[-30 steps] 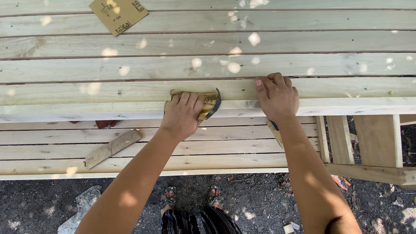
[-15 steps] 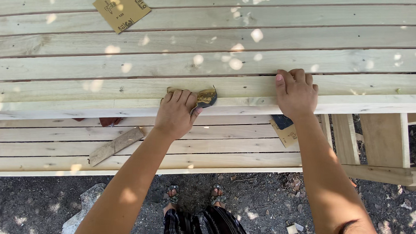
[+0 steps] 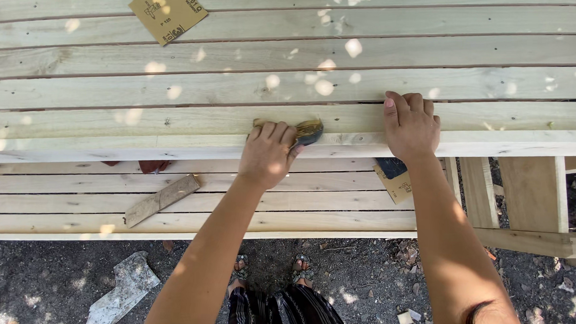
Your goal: The person sands the slatted wooden surface of an outdoor furniture piece by hand, rubbing sandpaper back and forth across the planks. They work across different sections of the tabletop and edges, repositioning along the frame to sand new areas.
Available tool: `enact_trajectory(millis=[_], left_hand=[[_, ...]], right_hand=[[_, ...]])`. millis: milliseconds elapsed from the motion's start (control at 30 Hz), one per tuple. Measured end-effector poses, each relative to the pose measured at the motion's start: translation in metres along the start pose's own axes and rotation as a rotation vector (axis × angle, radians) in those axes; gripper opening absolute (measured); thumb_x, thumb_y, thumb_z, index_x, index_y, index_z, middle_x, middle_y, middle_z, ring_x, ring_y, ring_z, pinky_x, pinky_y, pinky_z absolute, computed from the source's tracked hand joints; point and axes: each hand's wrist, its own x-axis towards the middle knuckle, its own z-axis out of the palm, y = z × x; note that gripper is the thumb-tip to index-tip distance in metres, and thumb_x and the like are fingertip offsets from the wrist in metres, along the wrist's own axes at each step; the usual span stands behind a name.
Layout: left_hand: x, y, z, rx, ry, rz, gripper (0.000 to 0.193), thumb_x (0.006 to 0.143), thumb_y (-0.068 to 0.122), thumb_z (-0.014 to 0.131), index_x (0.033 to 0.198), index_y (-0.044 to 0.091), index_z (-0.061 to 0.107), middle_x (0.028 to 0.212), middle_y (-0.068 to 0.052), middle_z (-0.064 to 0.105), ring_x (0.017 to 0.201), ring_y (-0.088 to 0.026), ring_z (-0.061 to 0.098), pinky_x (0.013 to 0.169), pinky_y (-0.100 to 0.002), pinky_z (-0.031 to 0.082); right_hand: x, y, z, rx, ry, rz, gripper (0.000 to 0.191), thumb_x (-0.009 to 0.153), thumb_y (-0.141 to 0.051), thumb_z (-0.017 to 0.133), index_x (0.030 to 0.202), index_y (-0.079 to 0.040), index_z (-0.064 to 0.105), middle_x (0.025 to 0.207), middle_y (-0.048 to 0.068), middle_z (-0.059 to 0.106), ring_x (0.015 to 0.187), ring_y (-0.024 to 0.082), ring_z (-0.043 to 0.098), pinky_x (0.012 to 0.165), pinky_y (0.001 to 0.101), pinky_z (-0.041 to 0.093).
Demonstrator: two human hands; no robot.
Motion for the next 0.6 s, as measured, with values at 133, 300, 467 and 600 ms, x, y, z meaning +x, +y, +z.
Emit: enact_trajectory(millis=[133,300,467,600], left_hand=[[-0.031,-0.043,-0.01,0.051,-0.01,-0.138,0.043,0.102,0.048,0.054,0.126,0.013,0.06,0.118,-0.005,0.06,0.113,-0.028,0.053,0.096,-0.047,0.042],[0.008,0.033,-0.006,0.099,-0.074,-0.004,0.064,0.09,0.049,0.056,0.152,0.035,0.042,0.126,-0.004,0.055,0.114,-0.028,0.051,0.092,-0.051,0.041],[0.033,0.081,0.005,-0.17,0.001,-0.074,0.039,0.103,0.049,0.048,0.128,0.02,0.059,0.121,0.001,0.061,0.119,-0.022,0.054,0.103,-0.047,0.043],[-0.015,-0.011,0.0,-0.197,0.139,-0.159,0.04,0.108,0.043,0.045,0.115,0.011,0.067,0.115,-0.004,0.064,0.115,-0.026,0.055,0.103,-0.045,0.041]], right_hand=[[0.0,-0.007,0.003,-0.05,-0.027,0.017,0.054,0.111,-0.055,0.026,0.139,-0.027,0.063,0.13,0.005,0.058,0.125,0.031,0.05,0.099,0.0532,0.041],[-0.001,-0.013,0.0,-0.072,-0.046,0.023,0.053,0.112,-0.056,0.026,0.139,-0.029,0.063,0.131,0.004,0.058,0.126,0.031,0.049,0.1,0.0534,0.04],[-0.004,-0.008,0.006,-0.029,0.024,-0.01,0.053,0.115,-0.054,0.027,0.144,-0.026,0.062,0.133,0.007,0.059,0.127,0.033,0.049,0.103,0.0549,0.039],[-0.005,-0.001,0.015,-0.005,0.063,-0.011,0.052,0.116,-0.052,0.029,0.148,-0.026,0.061,0.135,0.01,0.059,0.129,0.035,0.048,0.106,0.0553,0.038]])
